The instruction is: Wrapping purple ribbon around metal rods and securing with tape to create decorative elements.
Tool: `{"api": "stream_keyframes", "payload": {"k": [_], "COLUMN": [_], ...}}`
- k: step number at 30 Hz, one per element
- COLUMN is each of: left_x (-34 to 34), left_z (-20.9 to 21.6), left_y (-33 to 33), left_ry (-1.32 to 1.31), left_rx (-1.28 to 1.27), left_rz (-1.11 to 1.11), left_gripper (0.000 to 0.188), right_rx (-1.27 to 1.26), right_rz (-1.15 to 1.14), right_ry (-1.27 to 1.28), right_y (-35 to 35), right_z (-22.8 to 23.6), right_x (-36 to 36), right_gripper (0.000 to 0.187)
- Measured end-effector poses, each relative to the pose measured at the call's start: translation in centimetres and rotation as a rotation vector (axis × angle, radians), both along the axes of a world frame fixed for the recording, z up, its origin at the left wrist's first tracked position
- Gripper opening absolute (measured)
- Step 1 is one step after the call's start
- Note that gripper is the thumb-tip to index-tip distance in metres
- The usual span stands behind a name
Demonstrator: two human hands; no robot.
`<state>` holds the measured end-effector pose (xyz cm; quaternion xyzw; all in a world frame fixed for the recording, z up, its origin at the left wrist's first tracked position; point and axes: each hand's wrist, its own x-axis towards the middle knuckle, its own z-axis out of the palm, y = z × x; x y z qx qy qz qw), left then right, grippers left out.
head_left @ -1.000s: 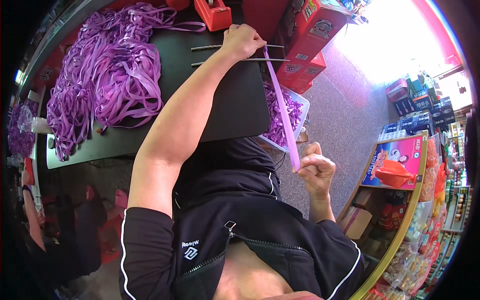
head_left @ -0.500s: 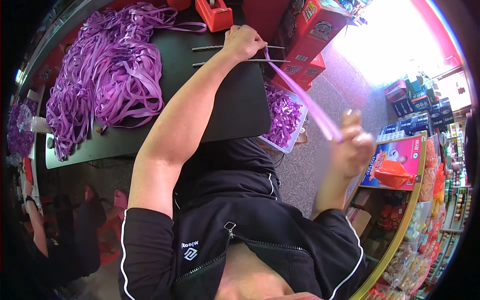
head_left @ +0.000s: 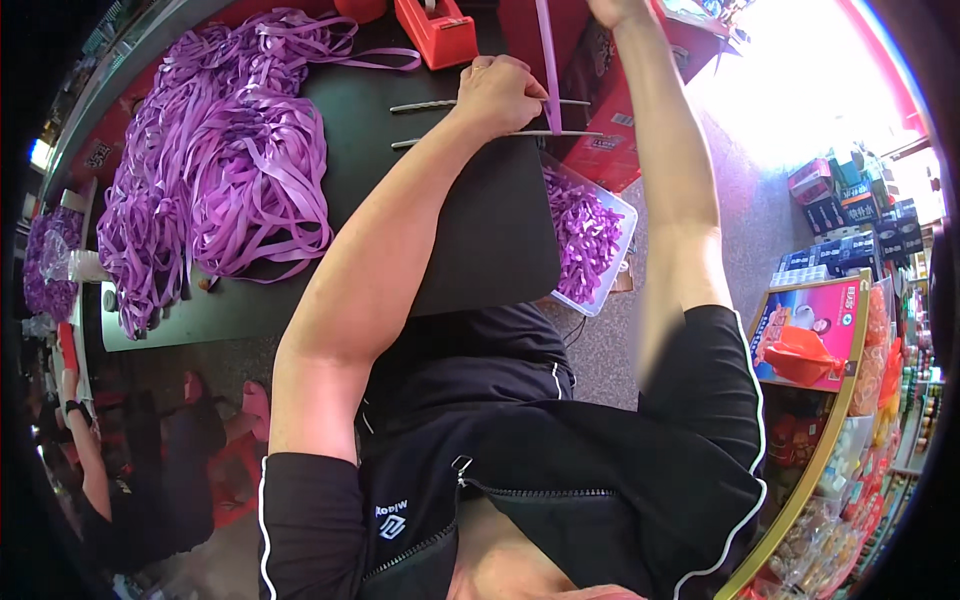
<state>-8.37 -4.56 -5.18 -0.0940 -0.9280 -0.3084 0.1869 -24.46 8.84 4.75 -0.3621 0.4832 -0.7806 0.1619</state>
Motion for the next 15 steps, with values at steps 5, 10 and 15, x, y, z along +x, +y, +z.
{"api": "stream_keyframes", "payload": {"k": [5, 10, 15], "left_x": [0.3, 0.9, 0.9], "left_z": [1.1, 1.0, 0.9], "left_y": [0.8, 0.2, 0.2], "left_ry": [-0.093, -0.062, -0.017], "left_rx": [-0.048, -0.031, -0.016], "left_rz": [-0.024, -0.004, -0.004], "left_gripper": [0.023, 0.021, 0.020], "right_rx": [0.068, 0.021, -0.070], "right_rz": [-0.177, -0.117, -0.041], "right_ry": [0.009, -0.297, -0.549], "right_y": [0.9, -1.0, -2.4], "right_z": [-9.8, -15.4, -20.4], "right_x": [-4.2, -2.2, 0.2], "right_gripper": [0.058, 0.051, 0.042]}}
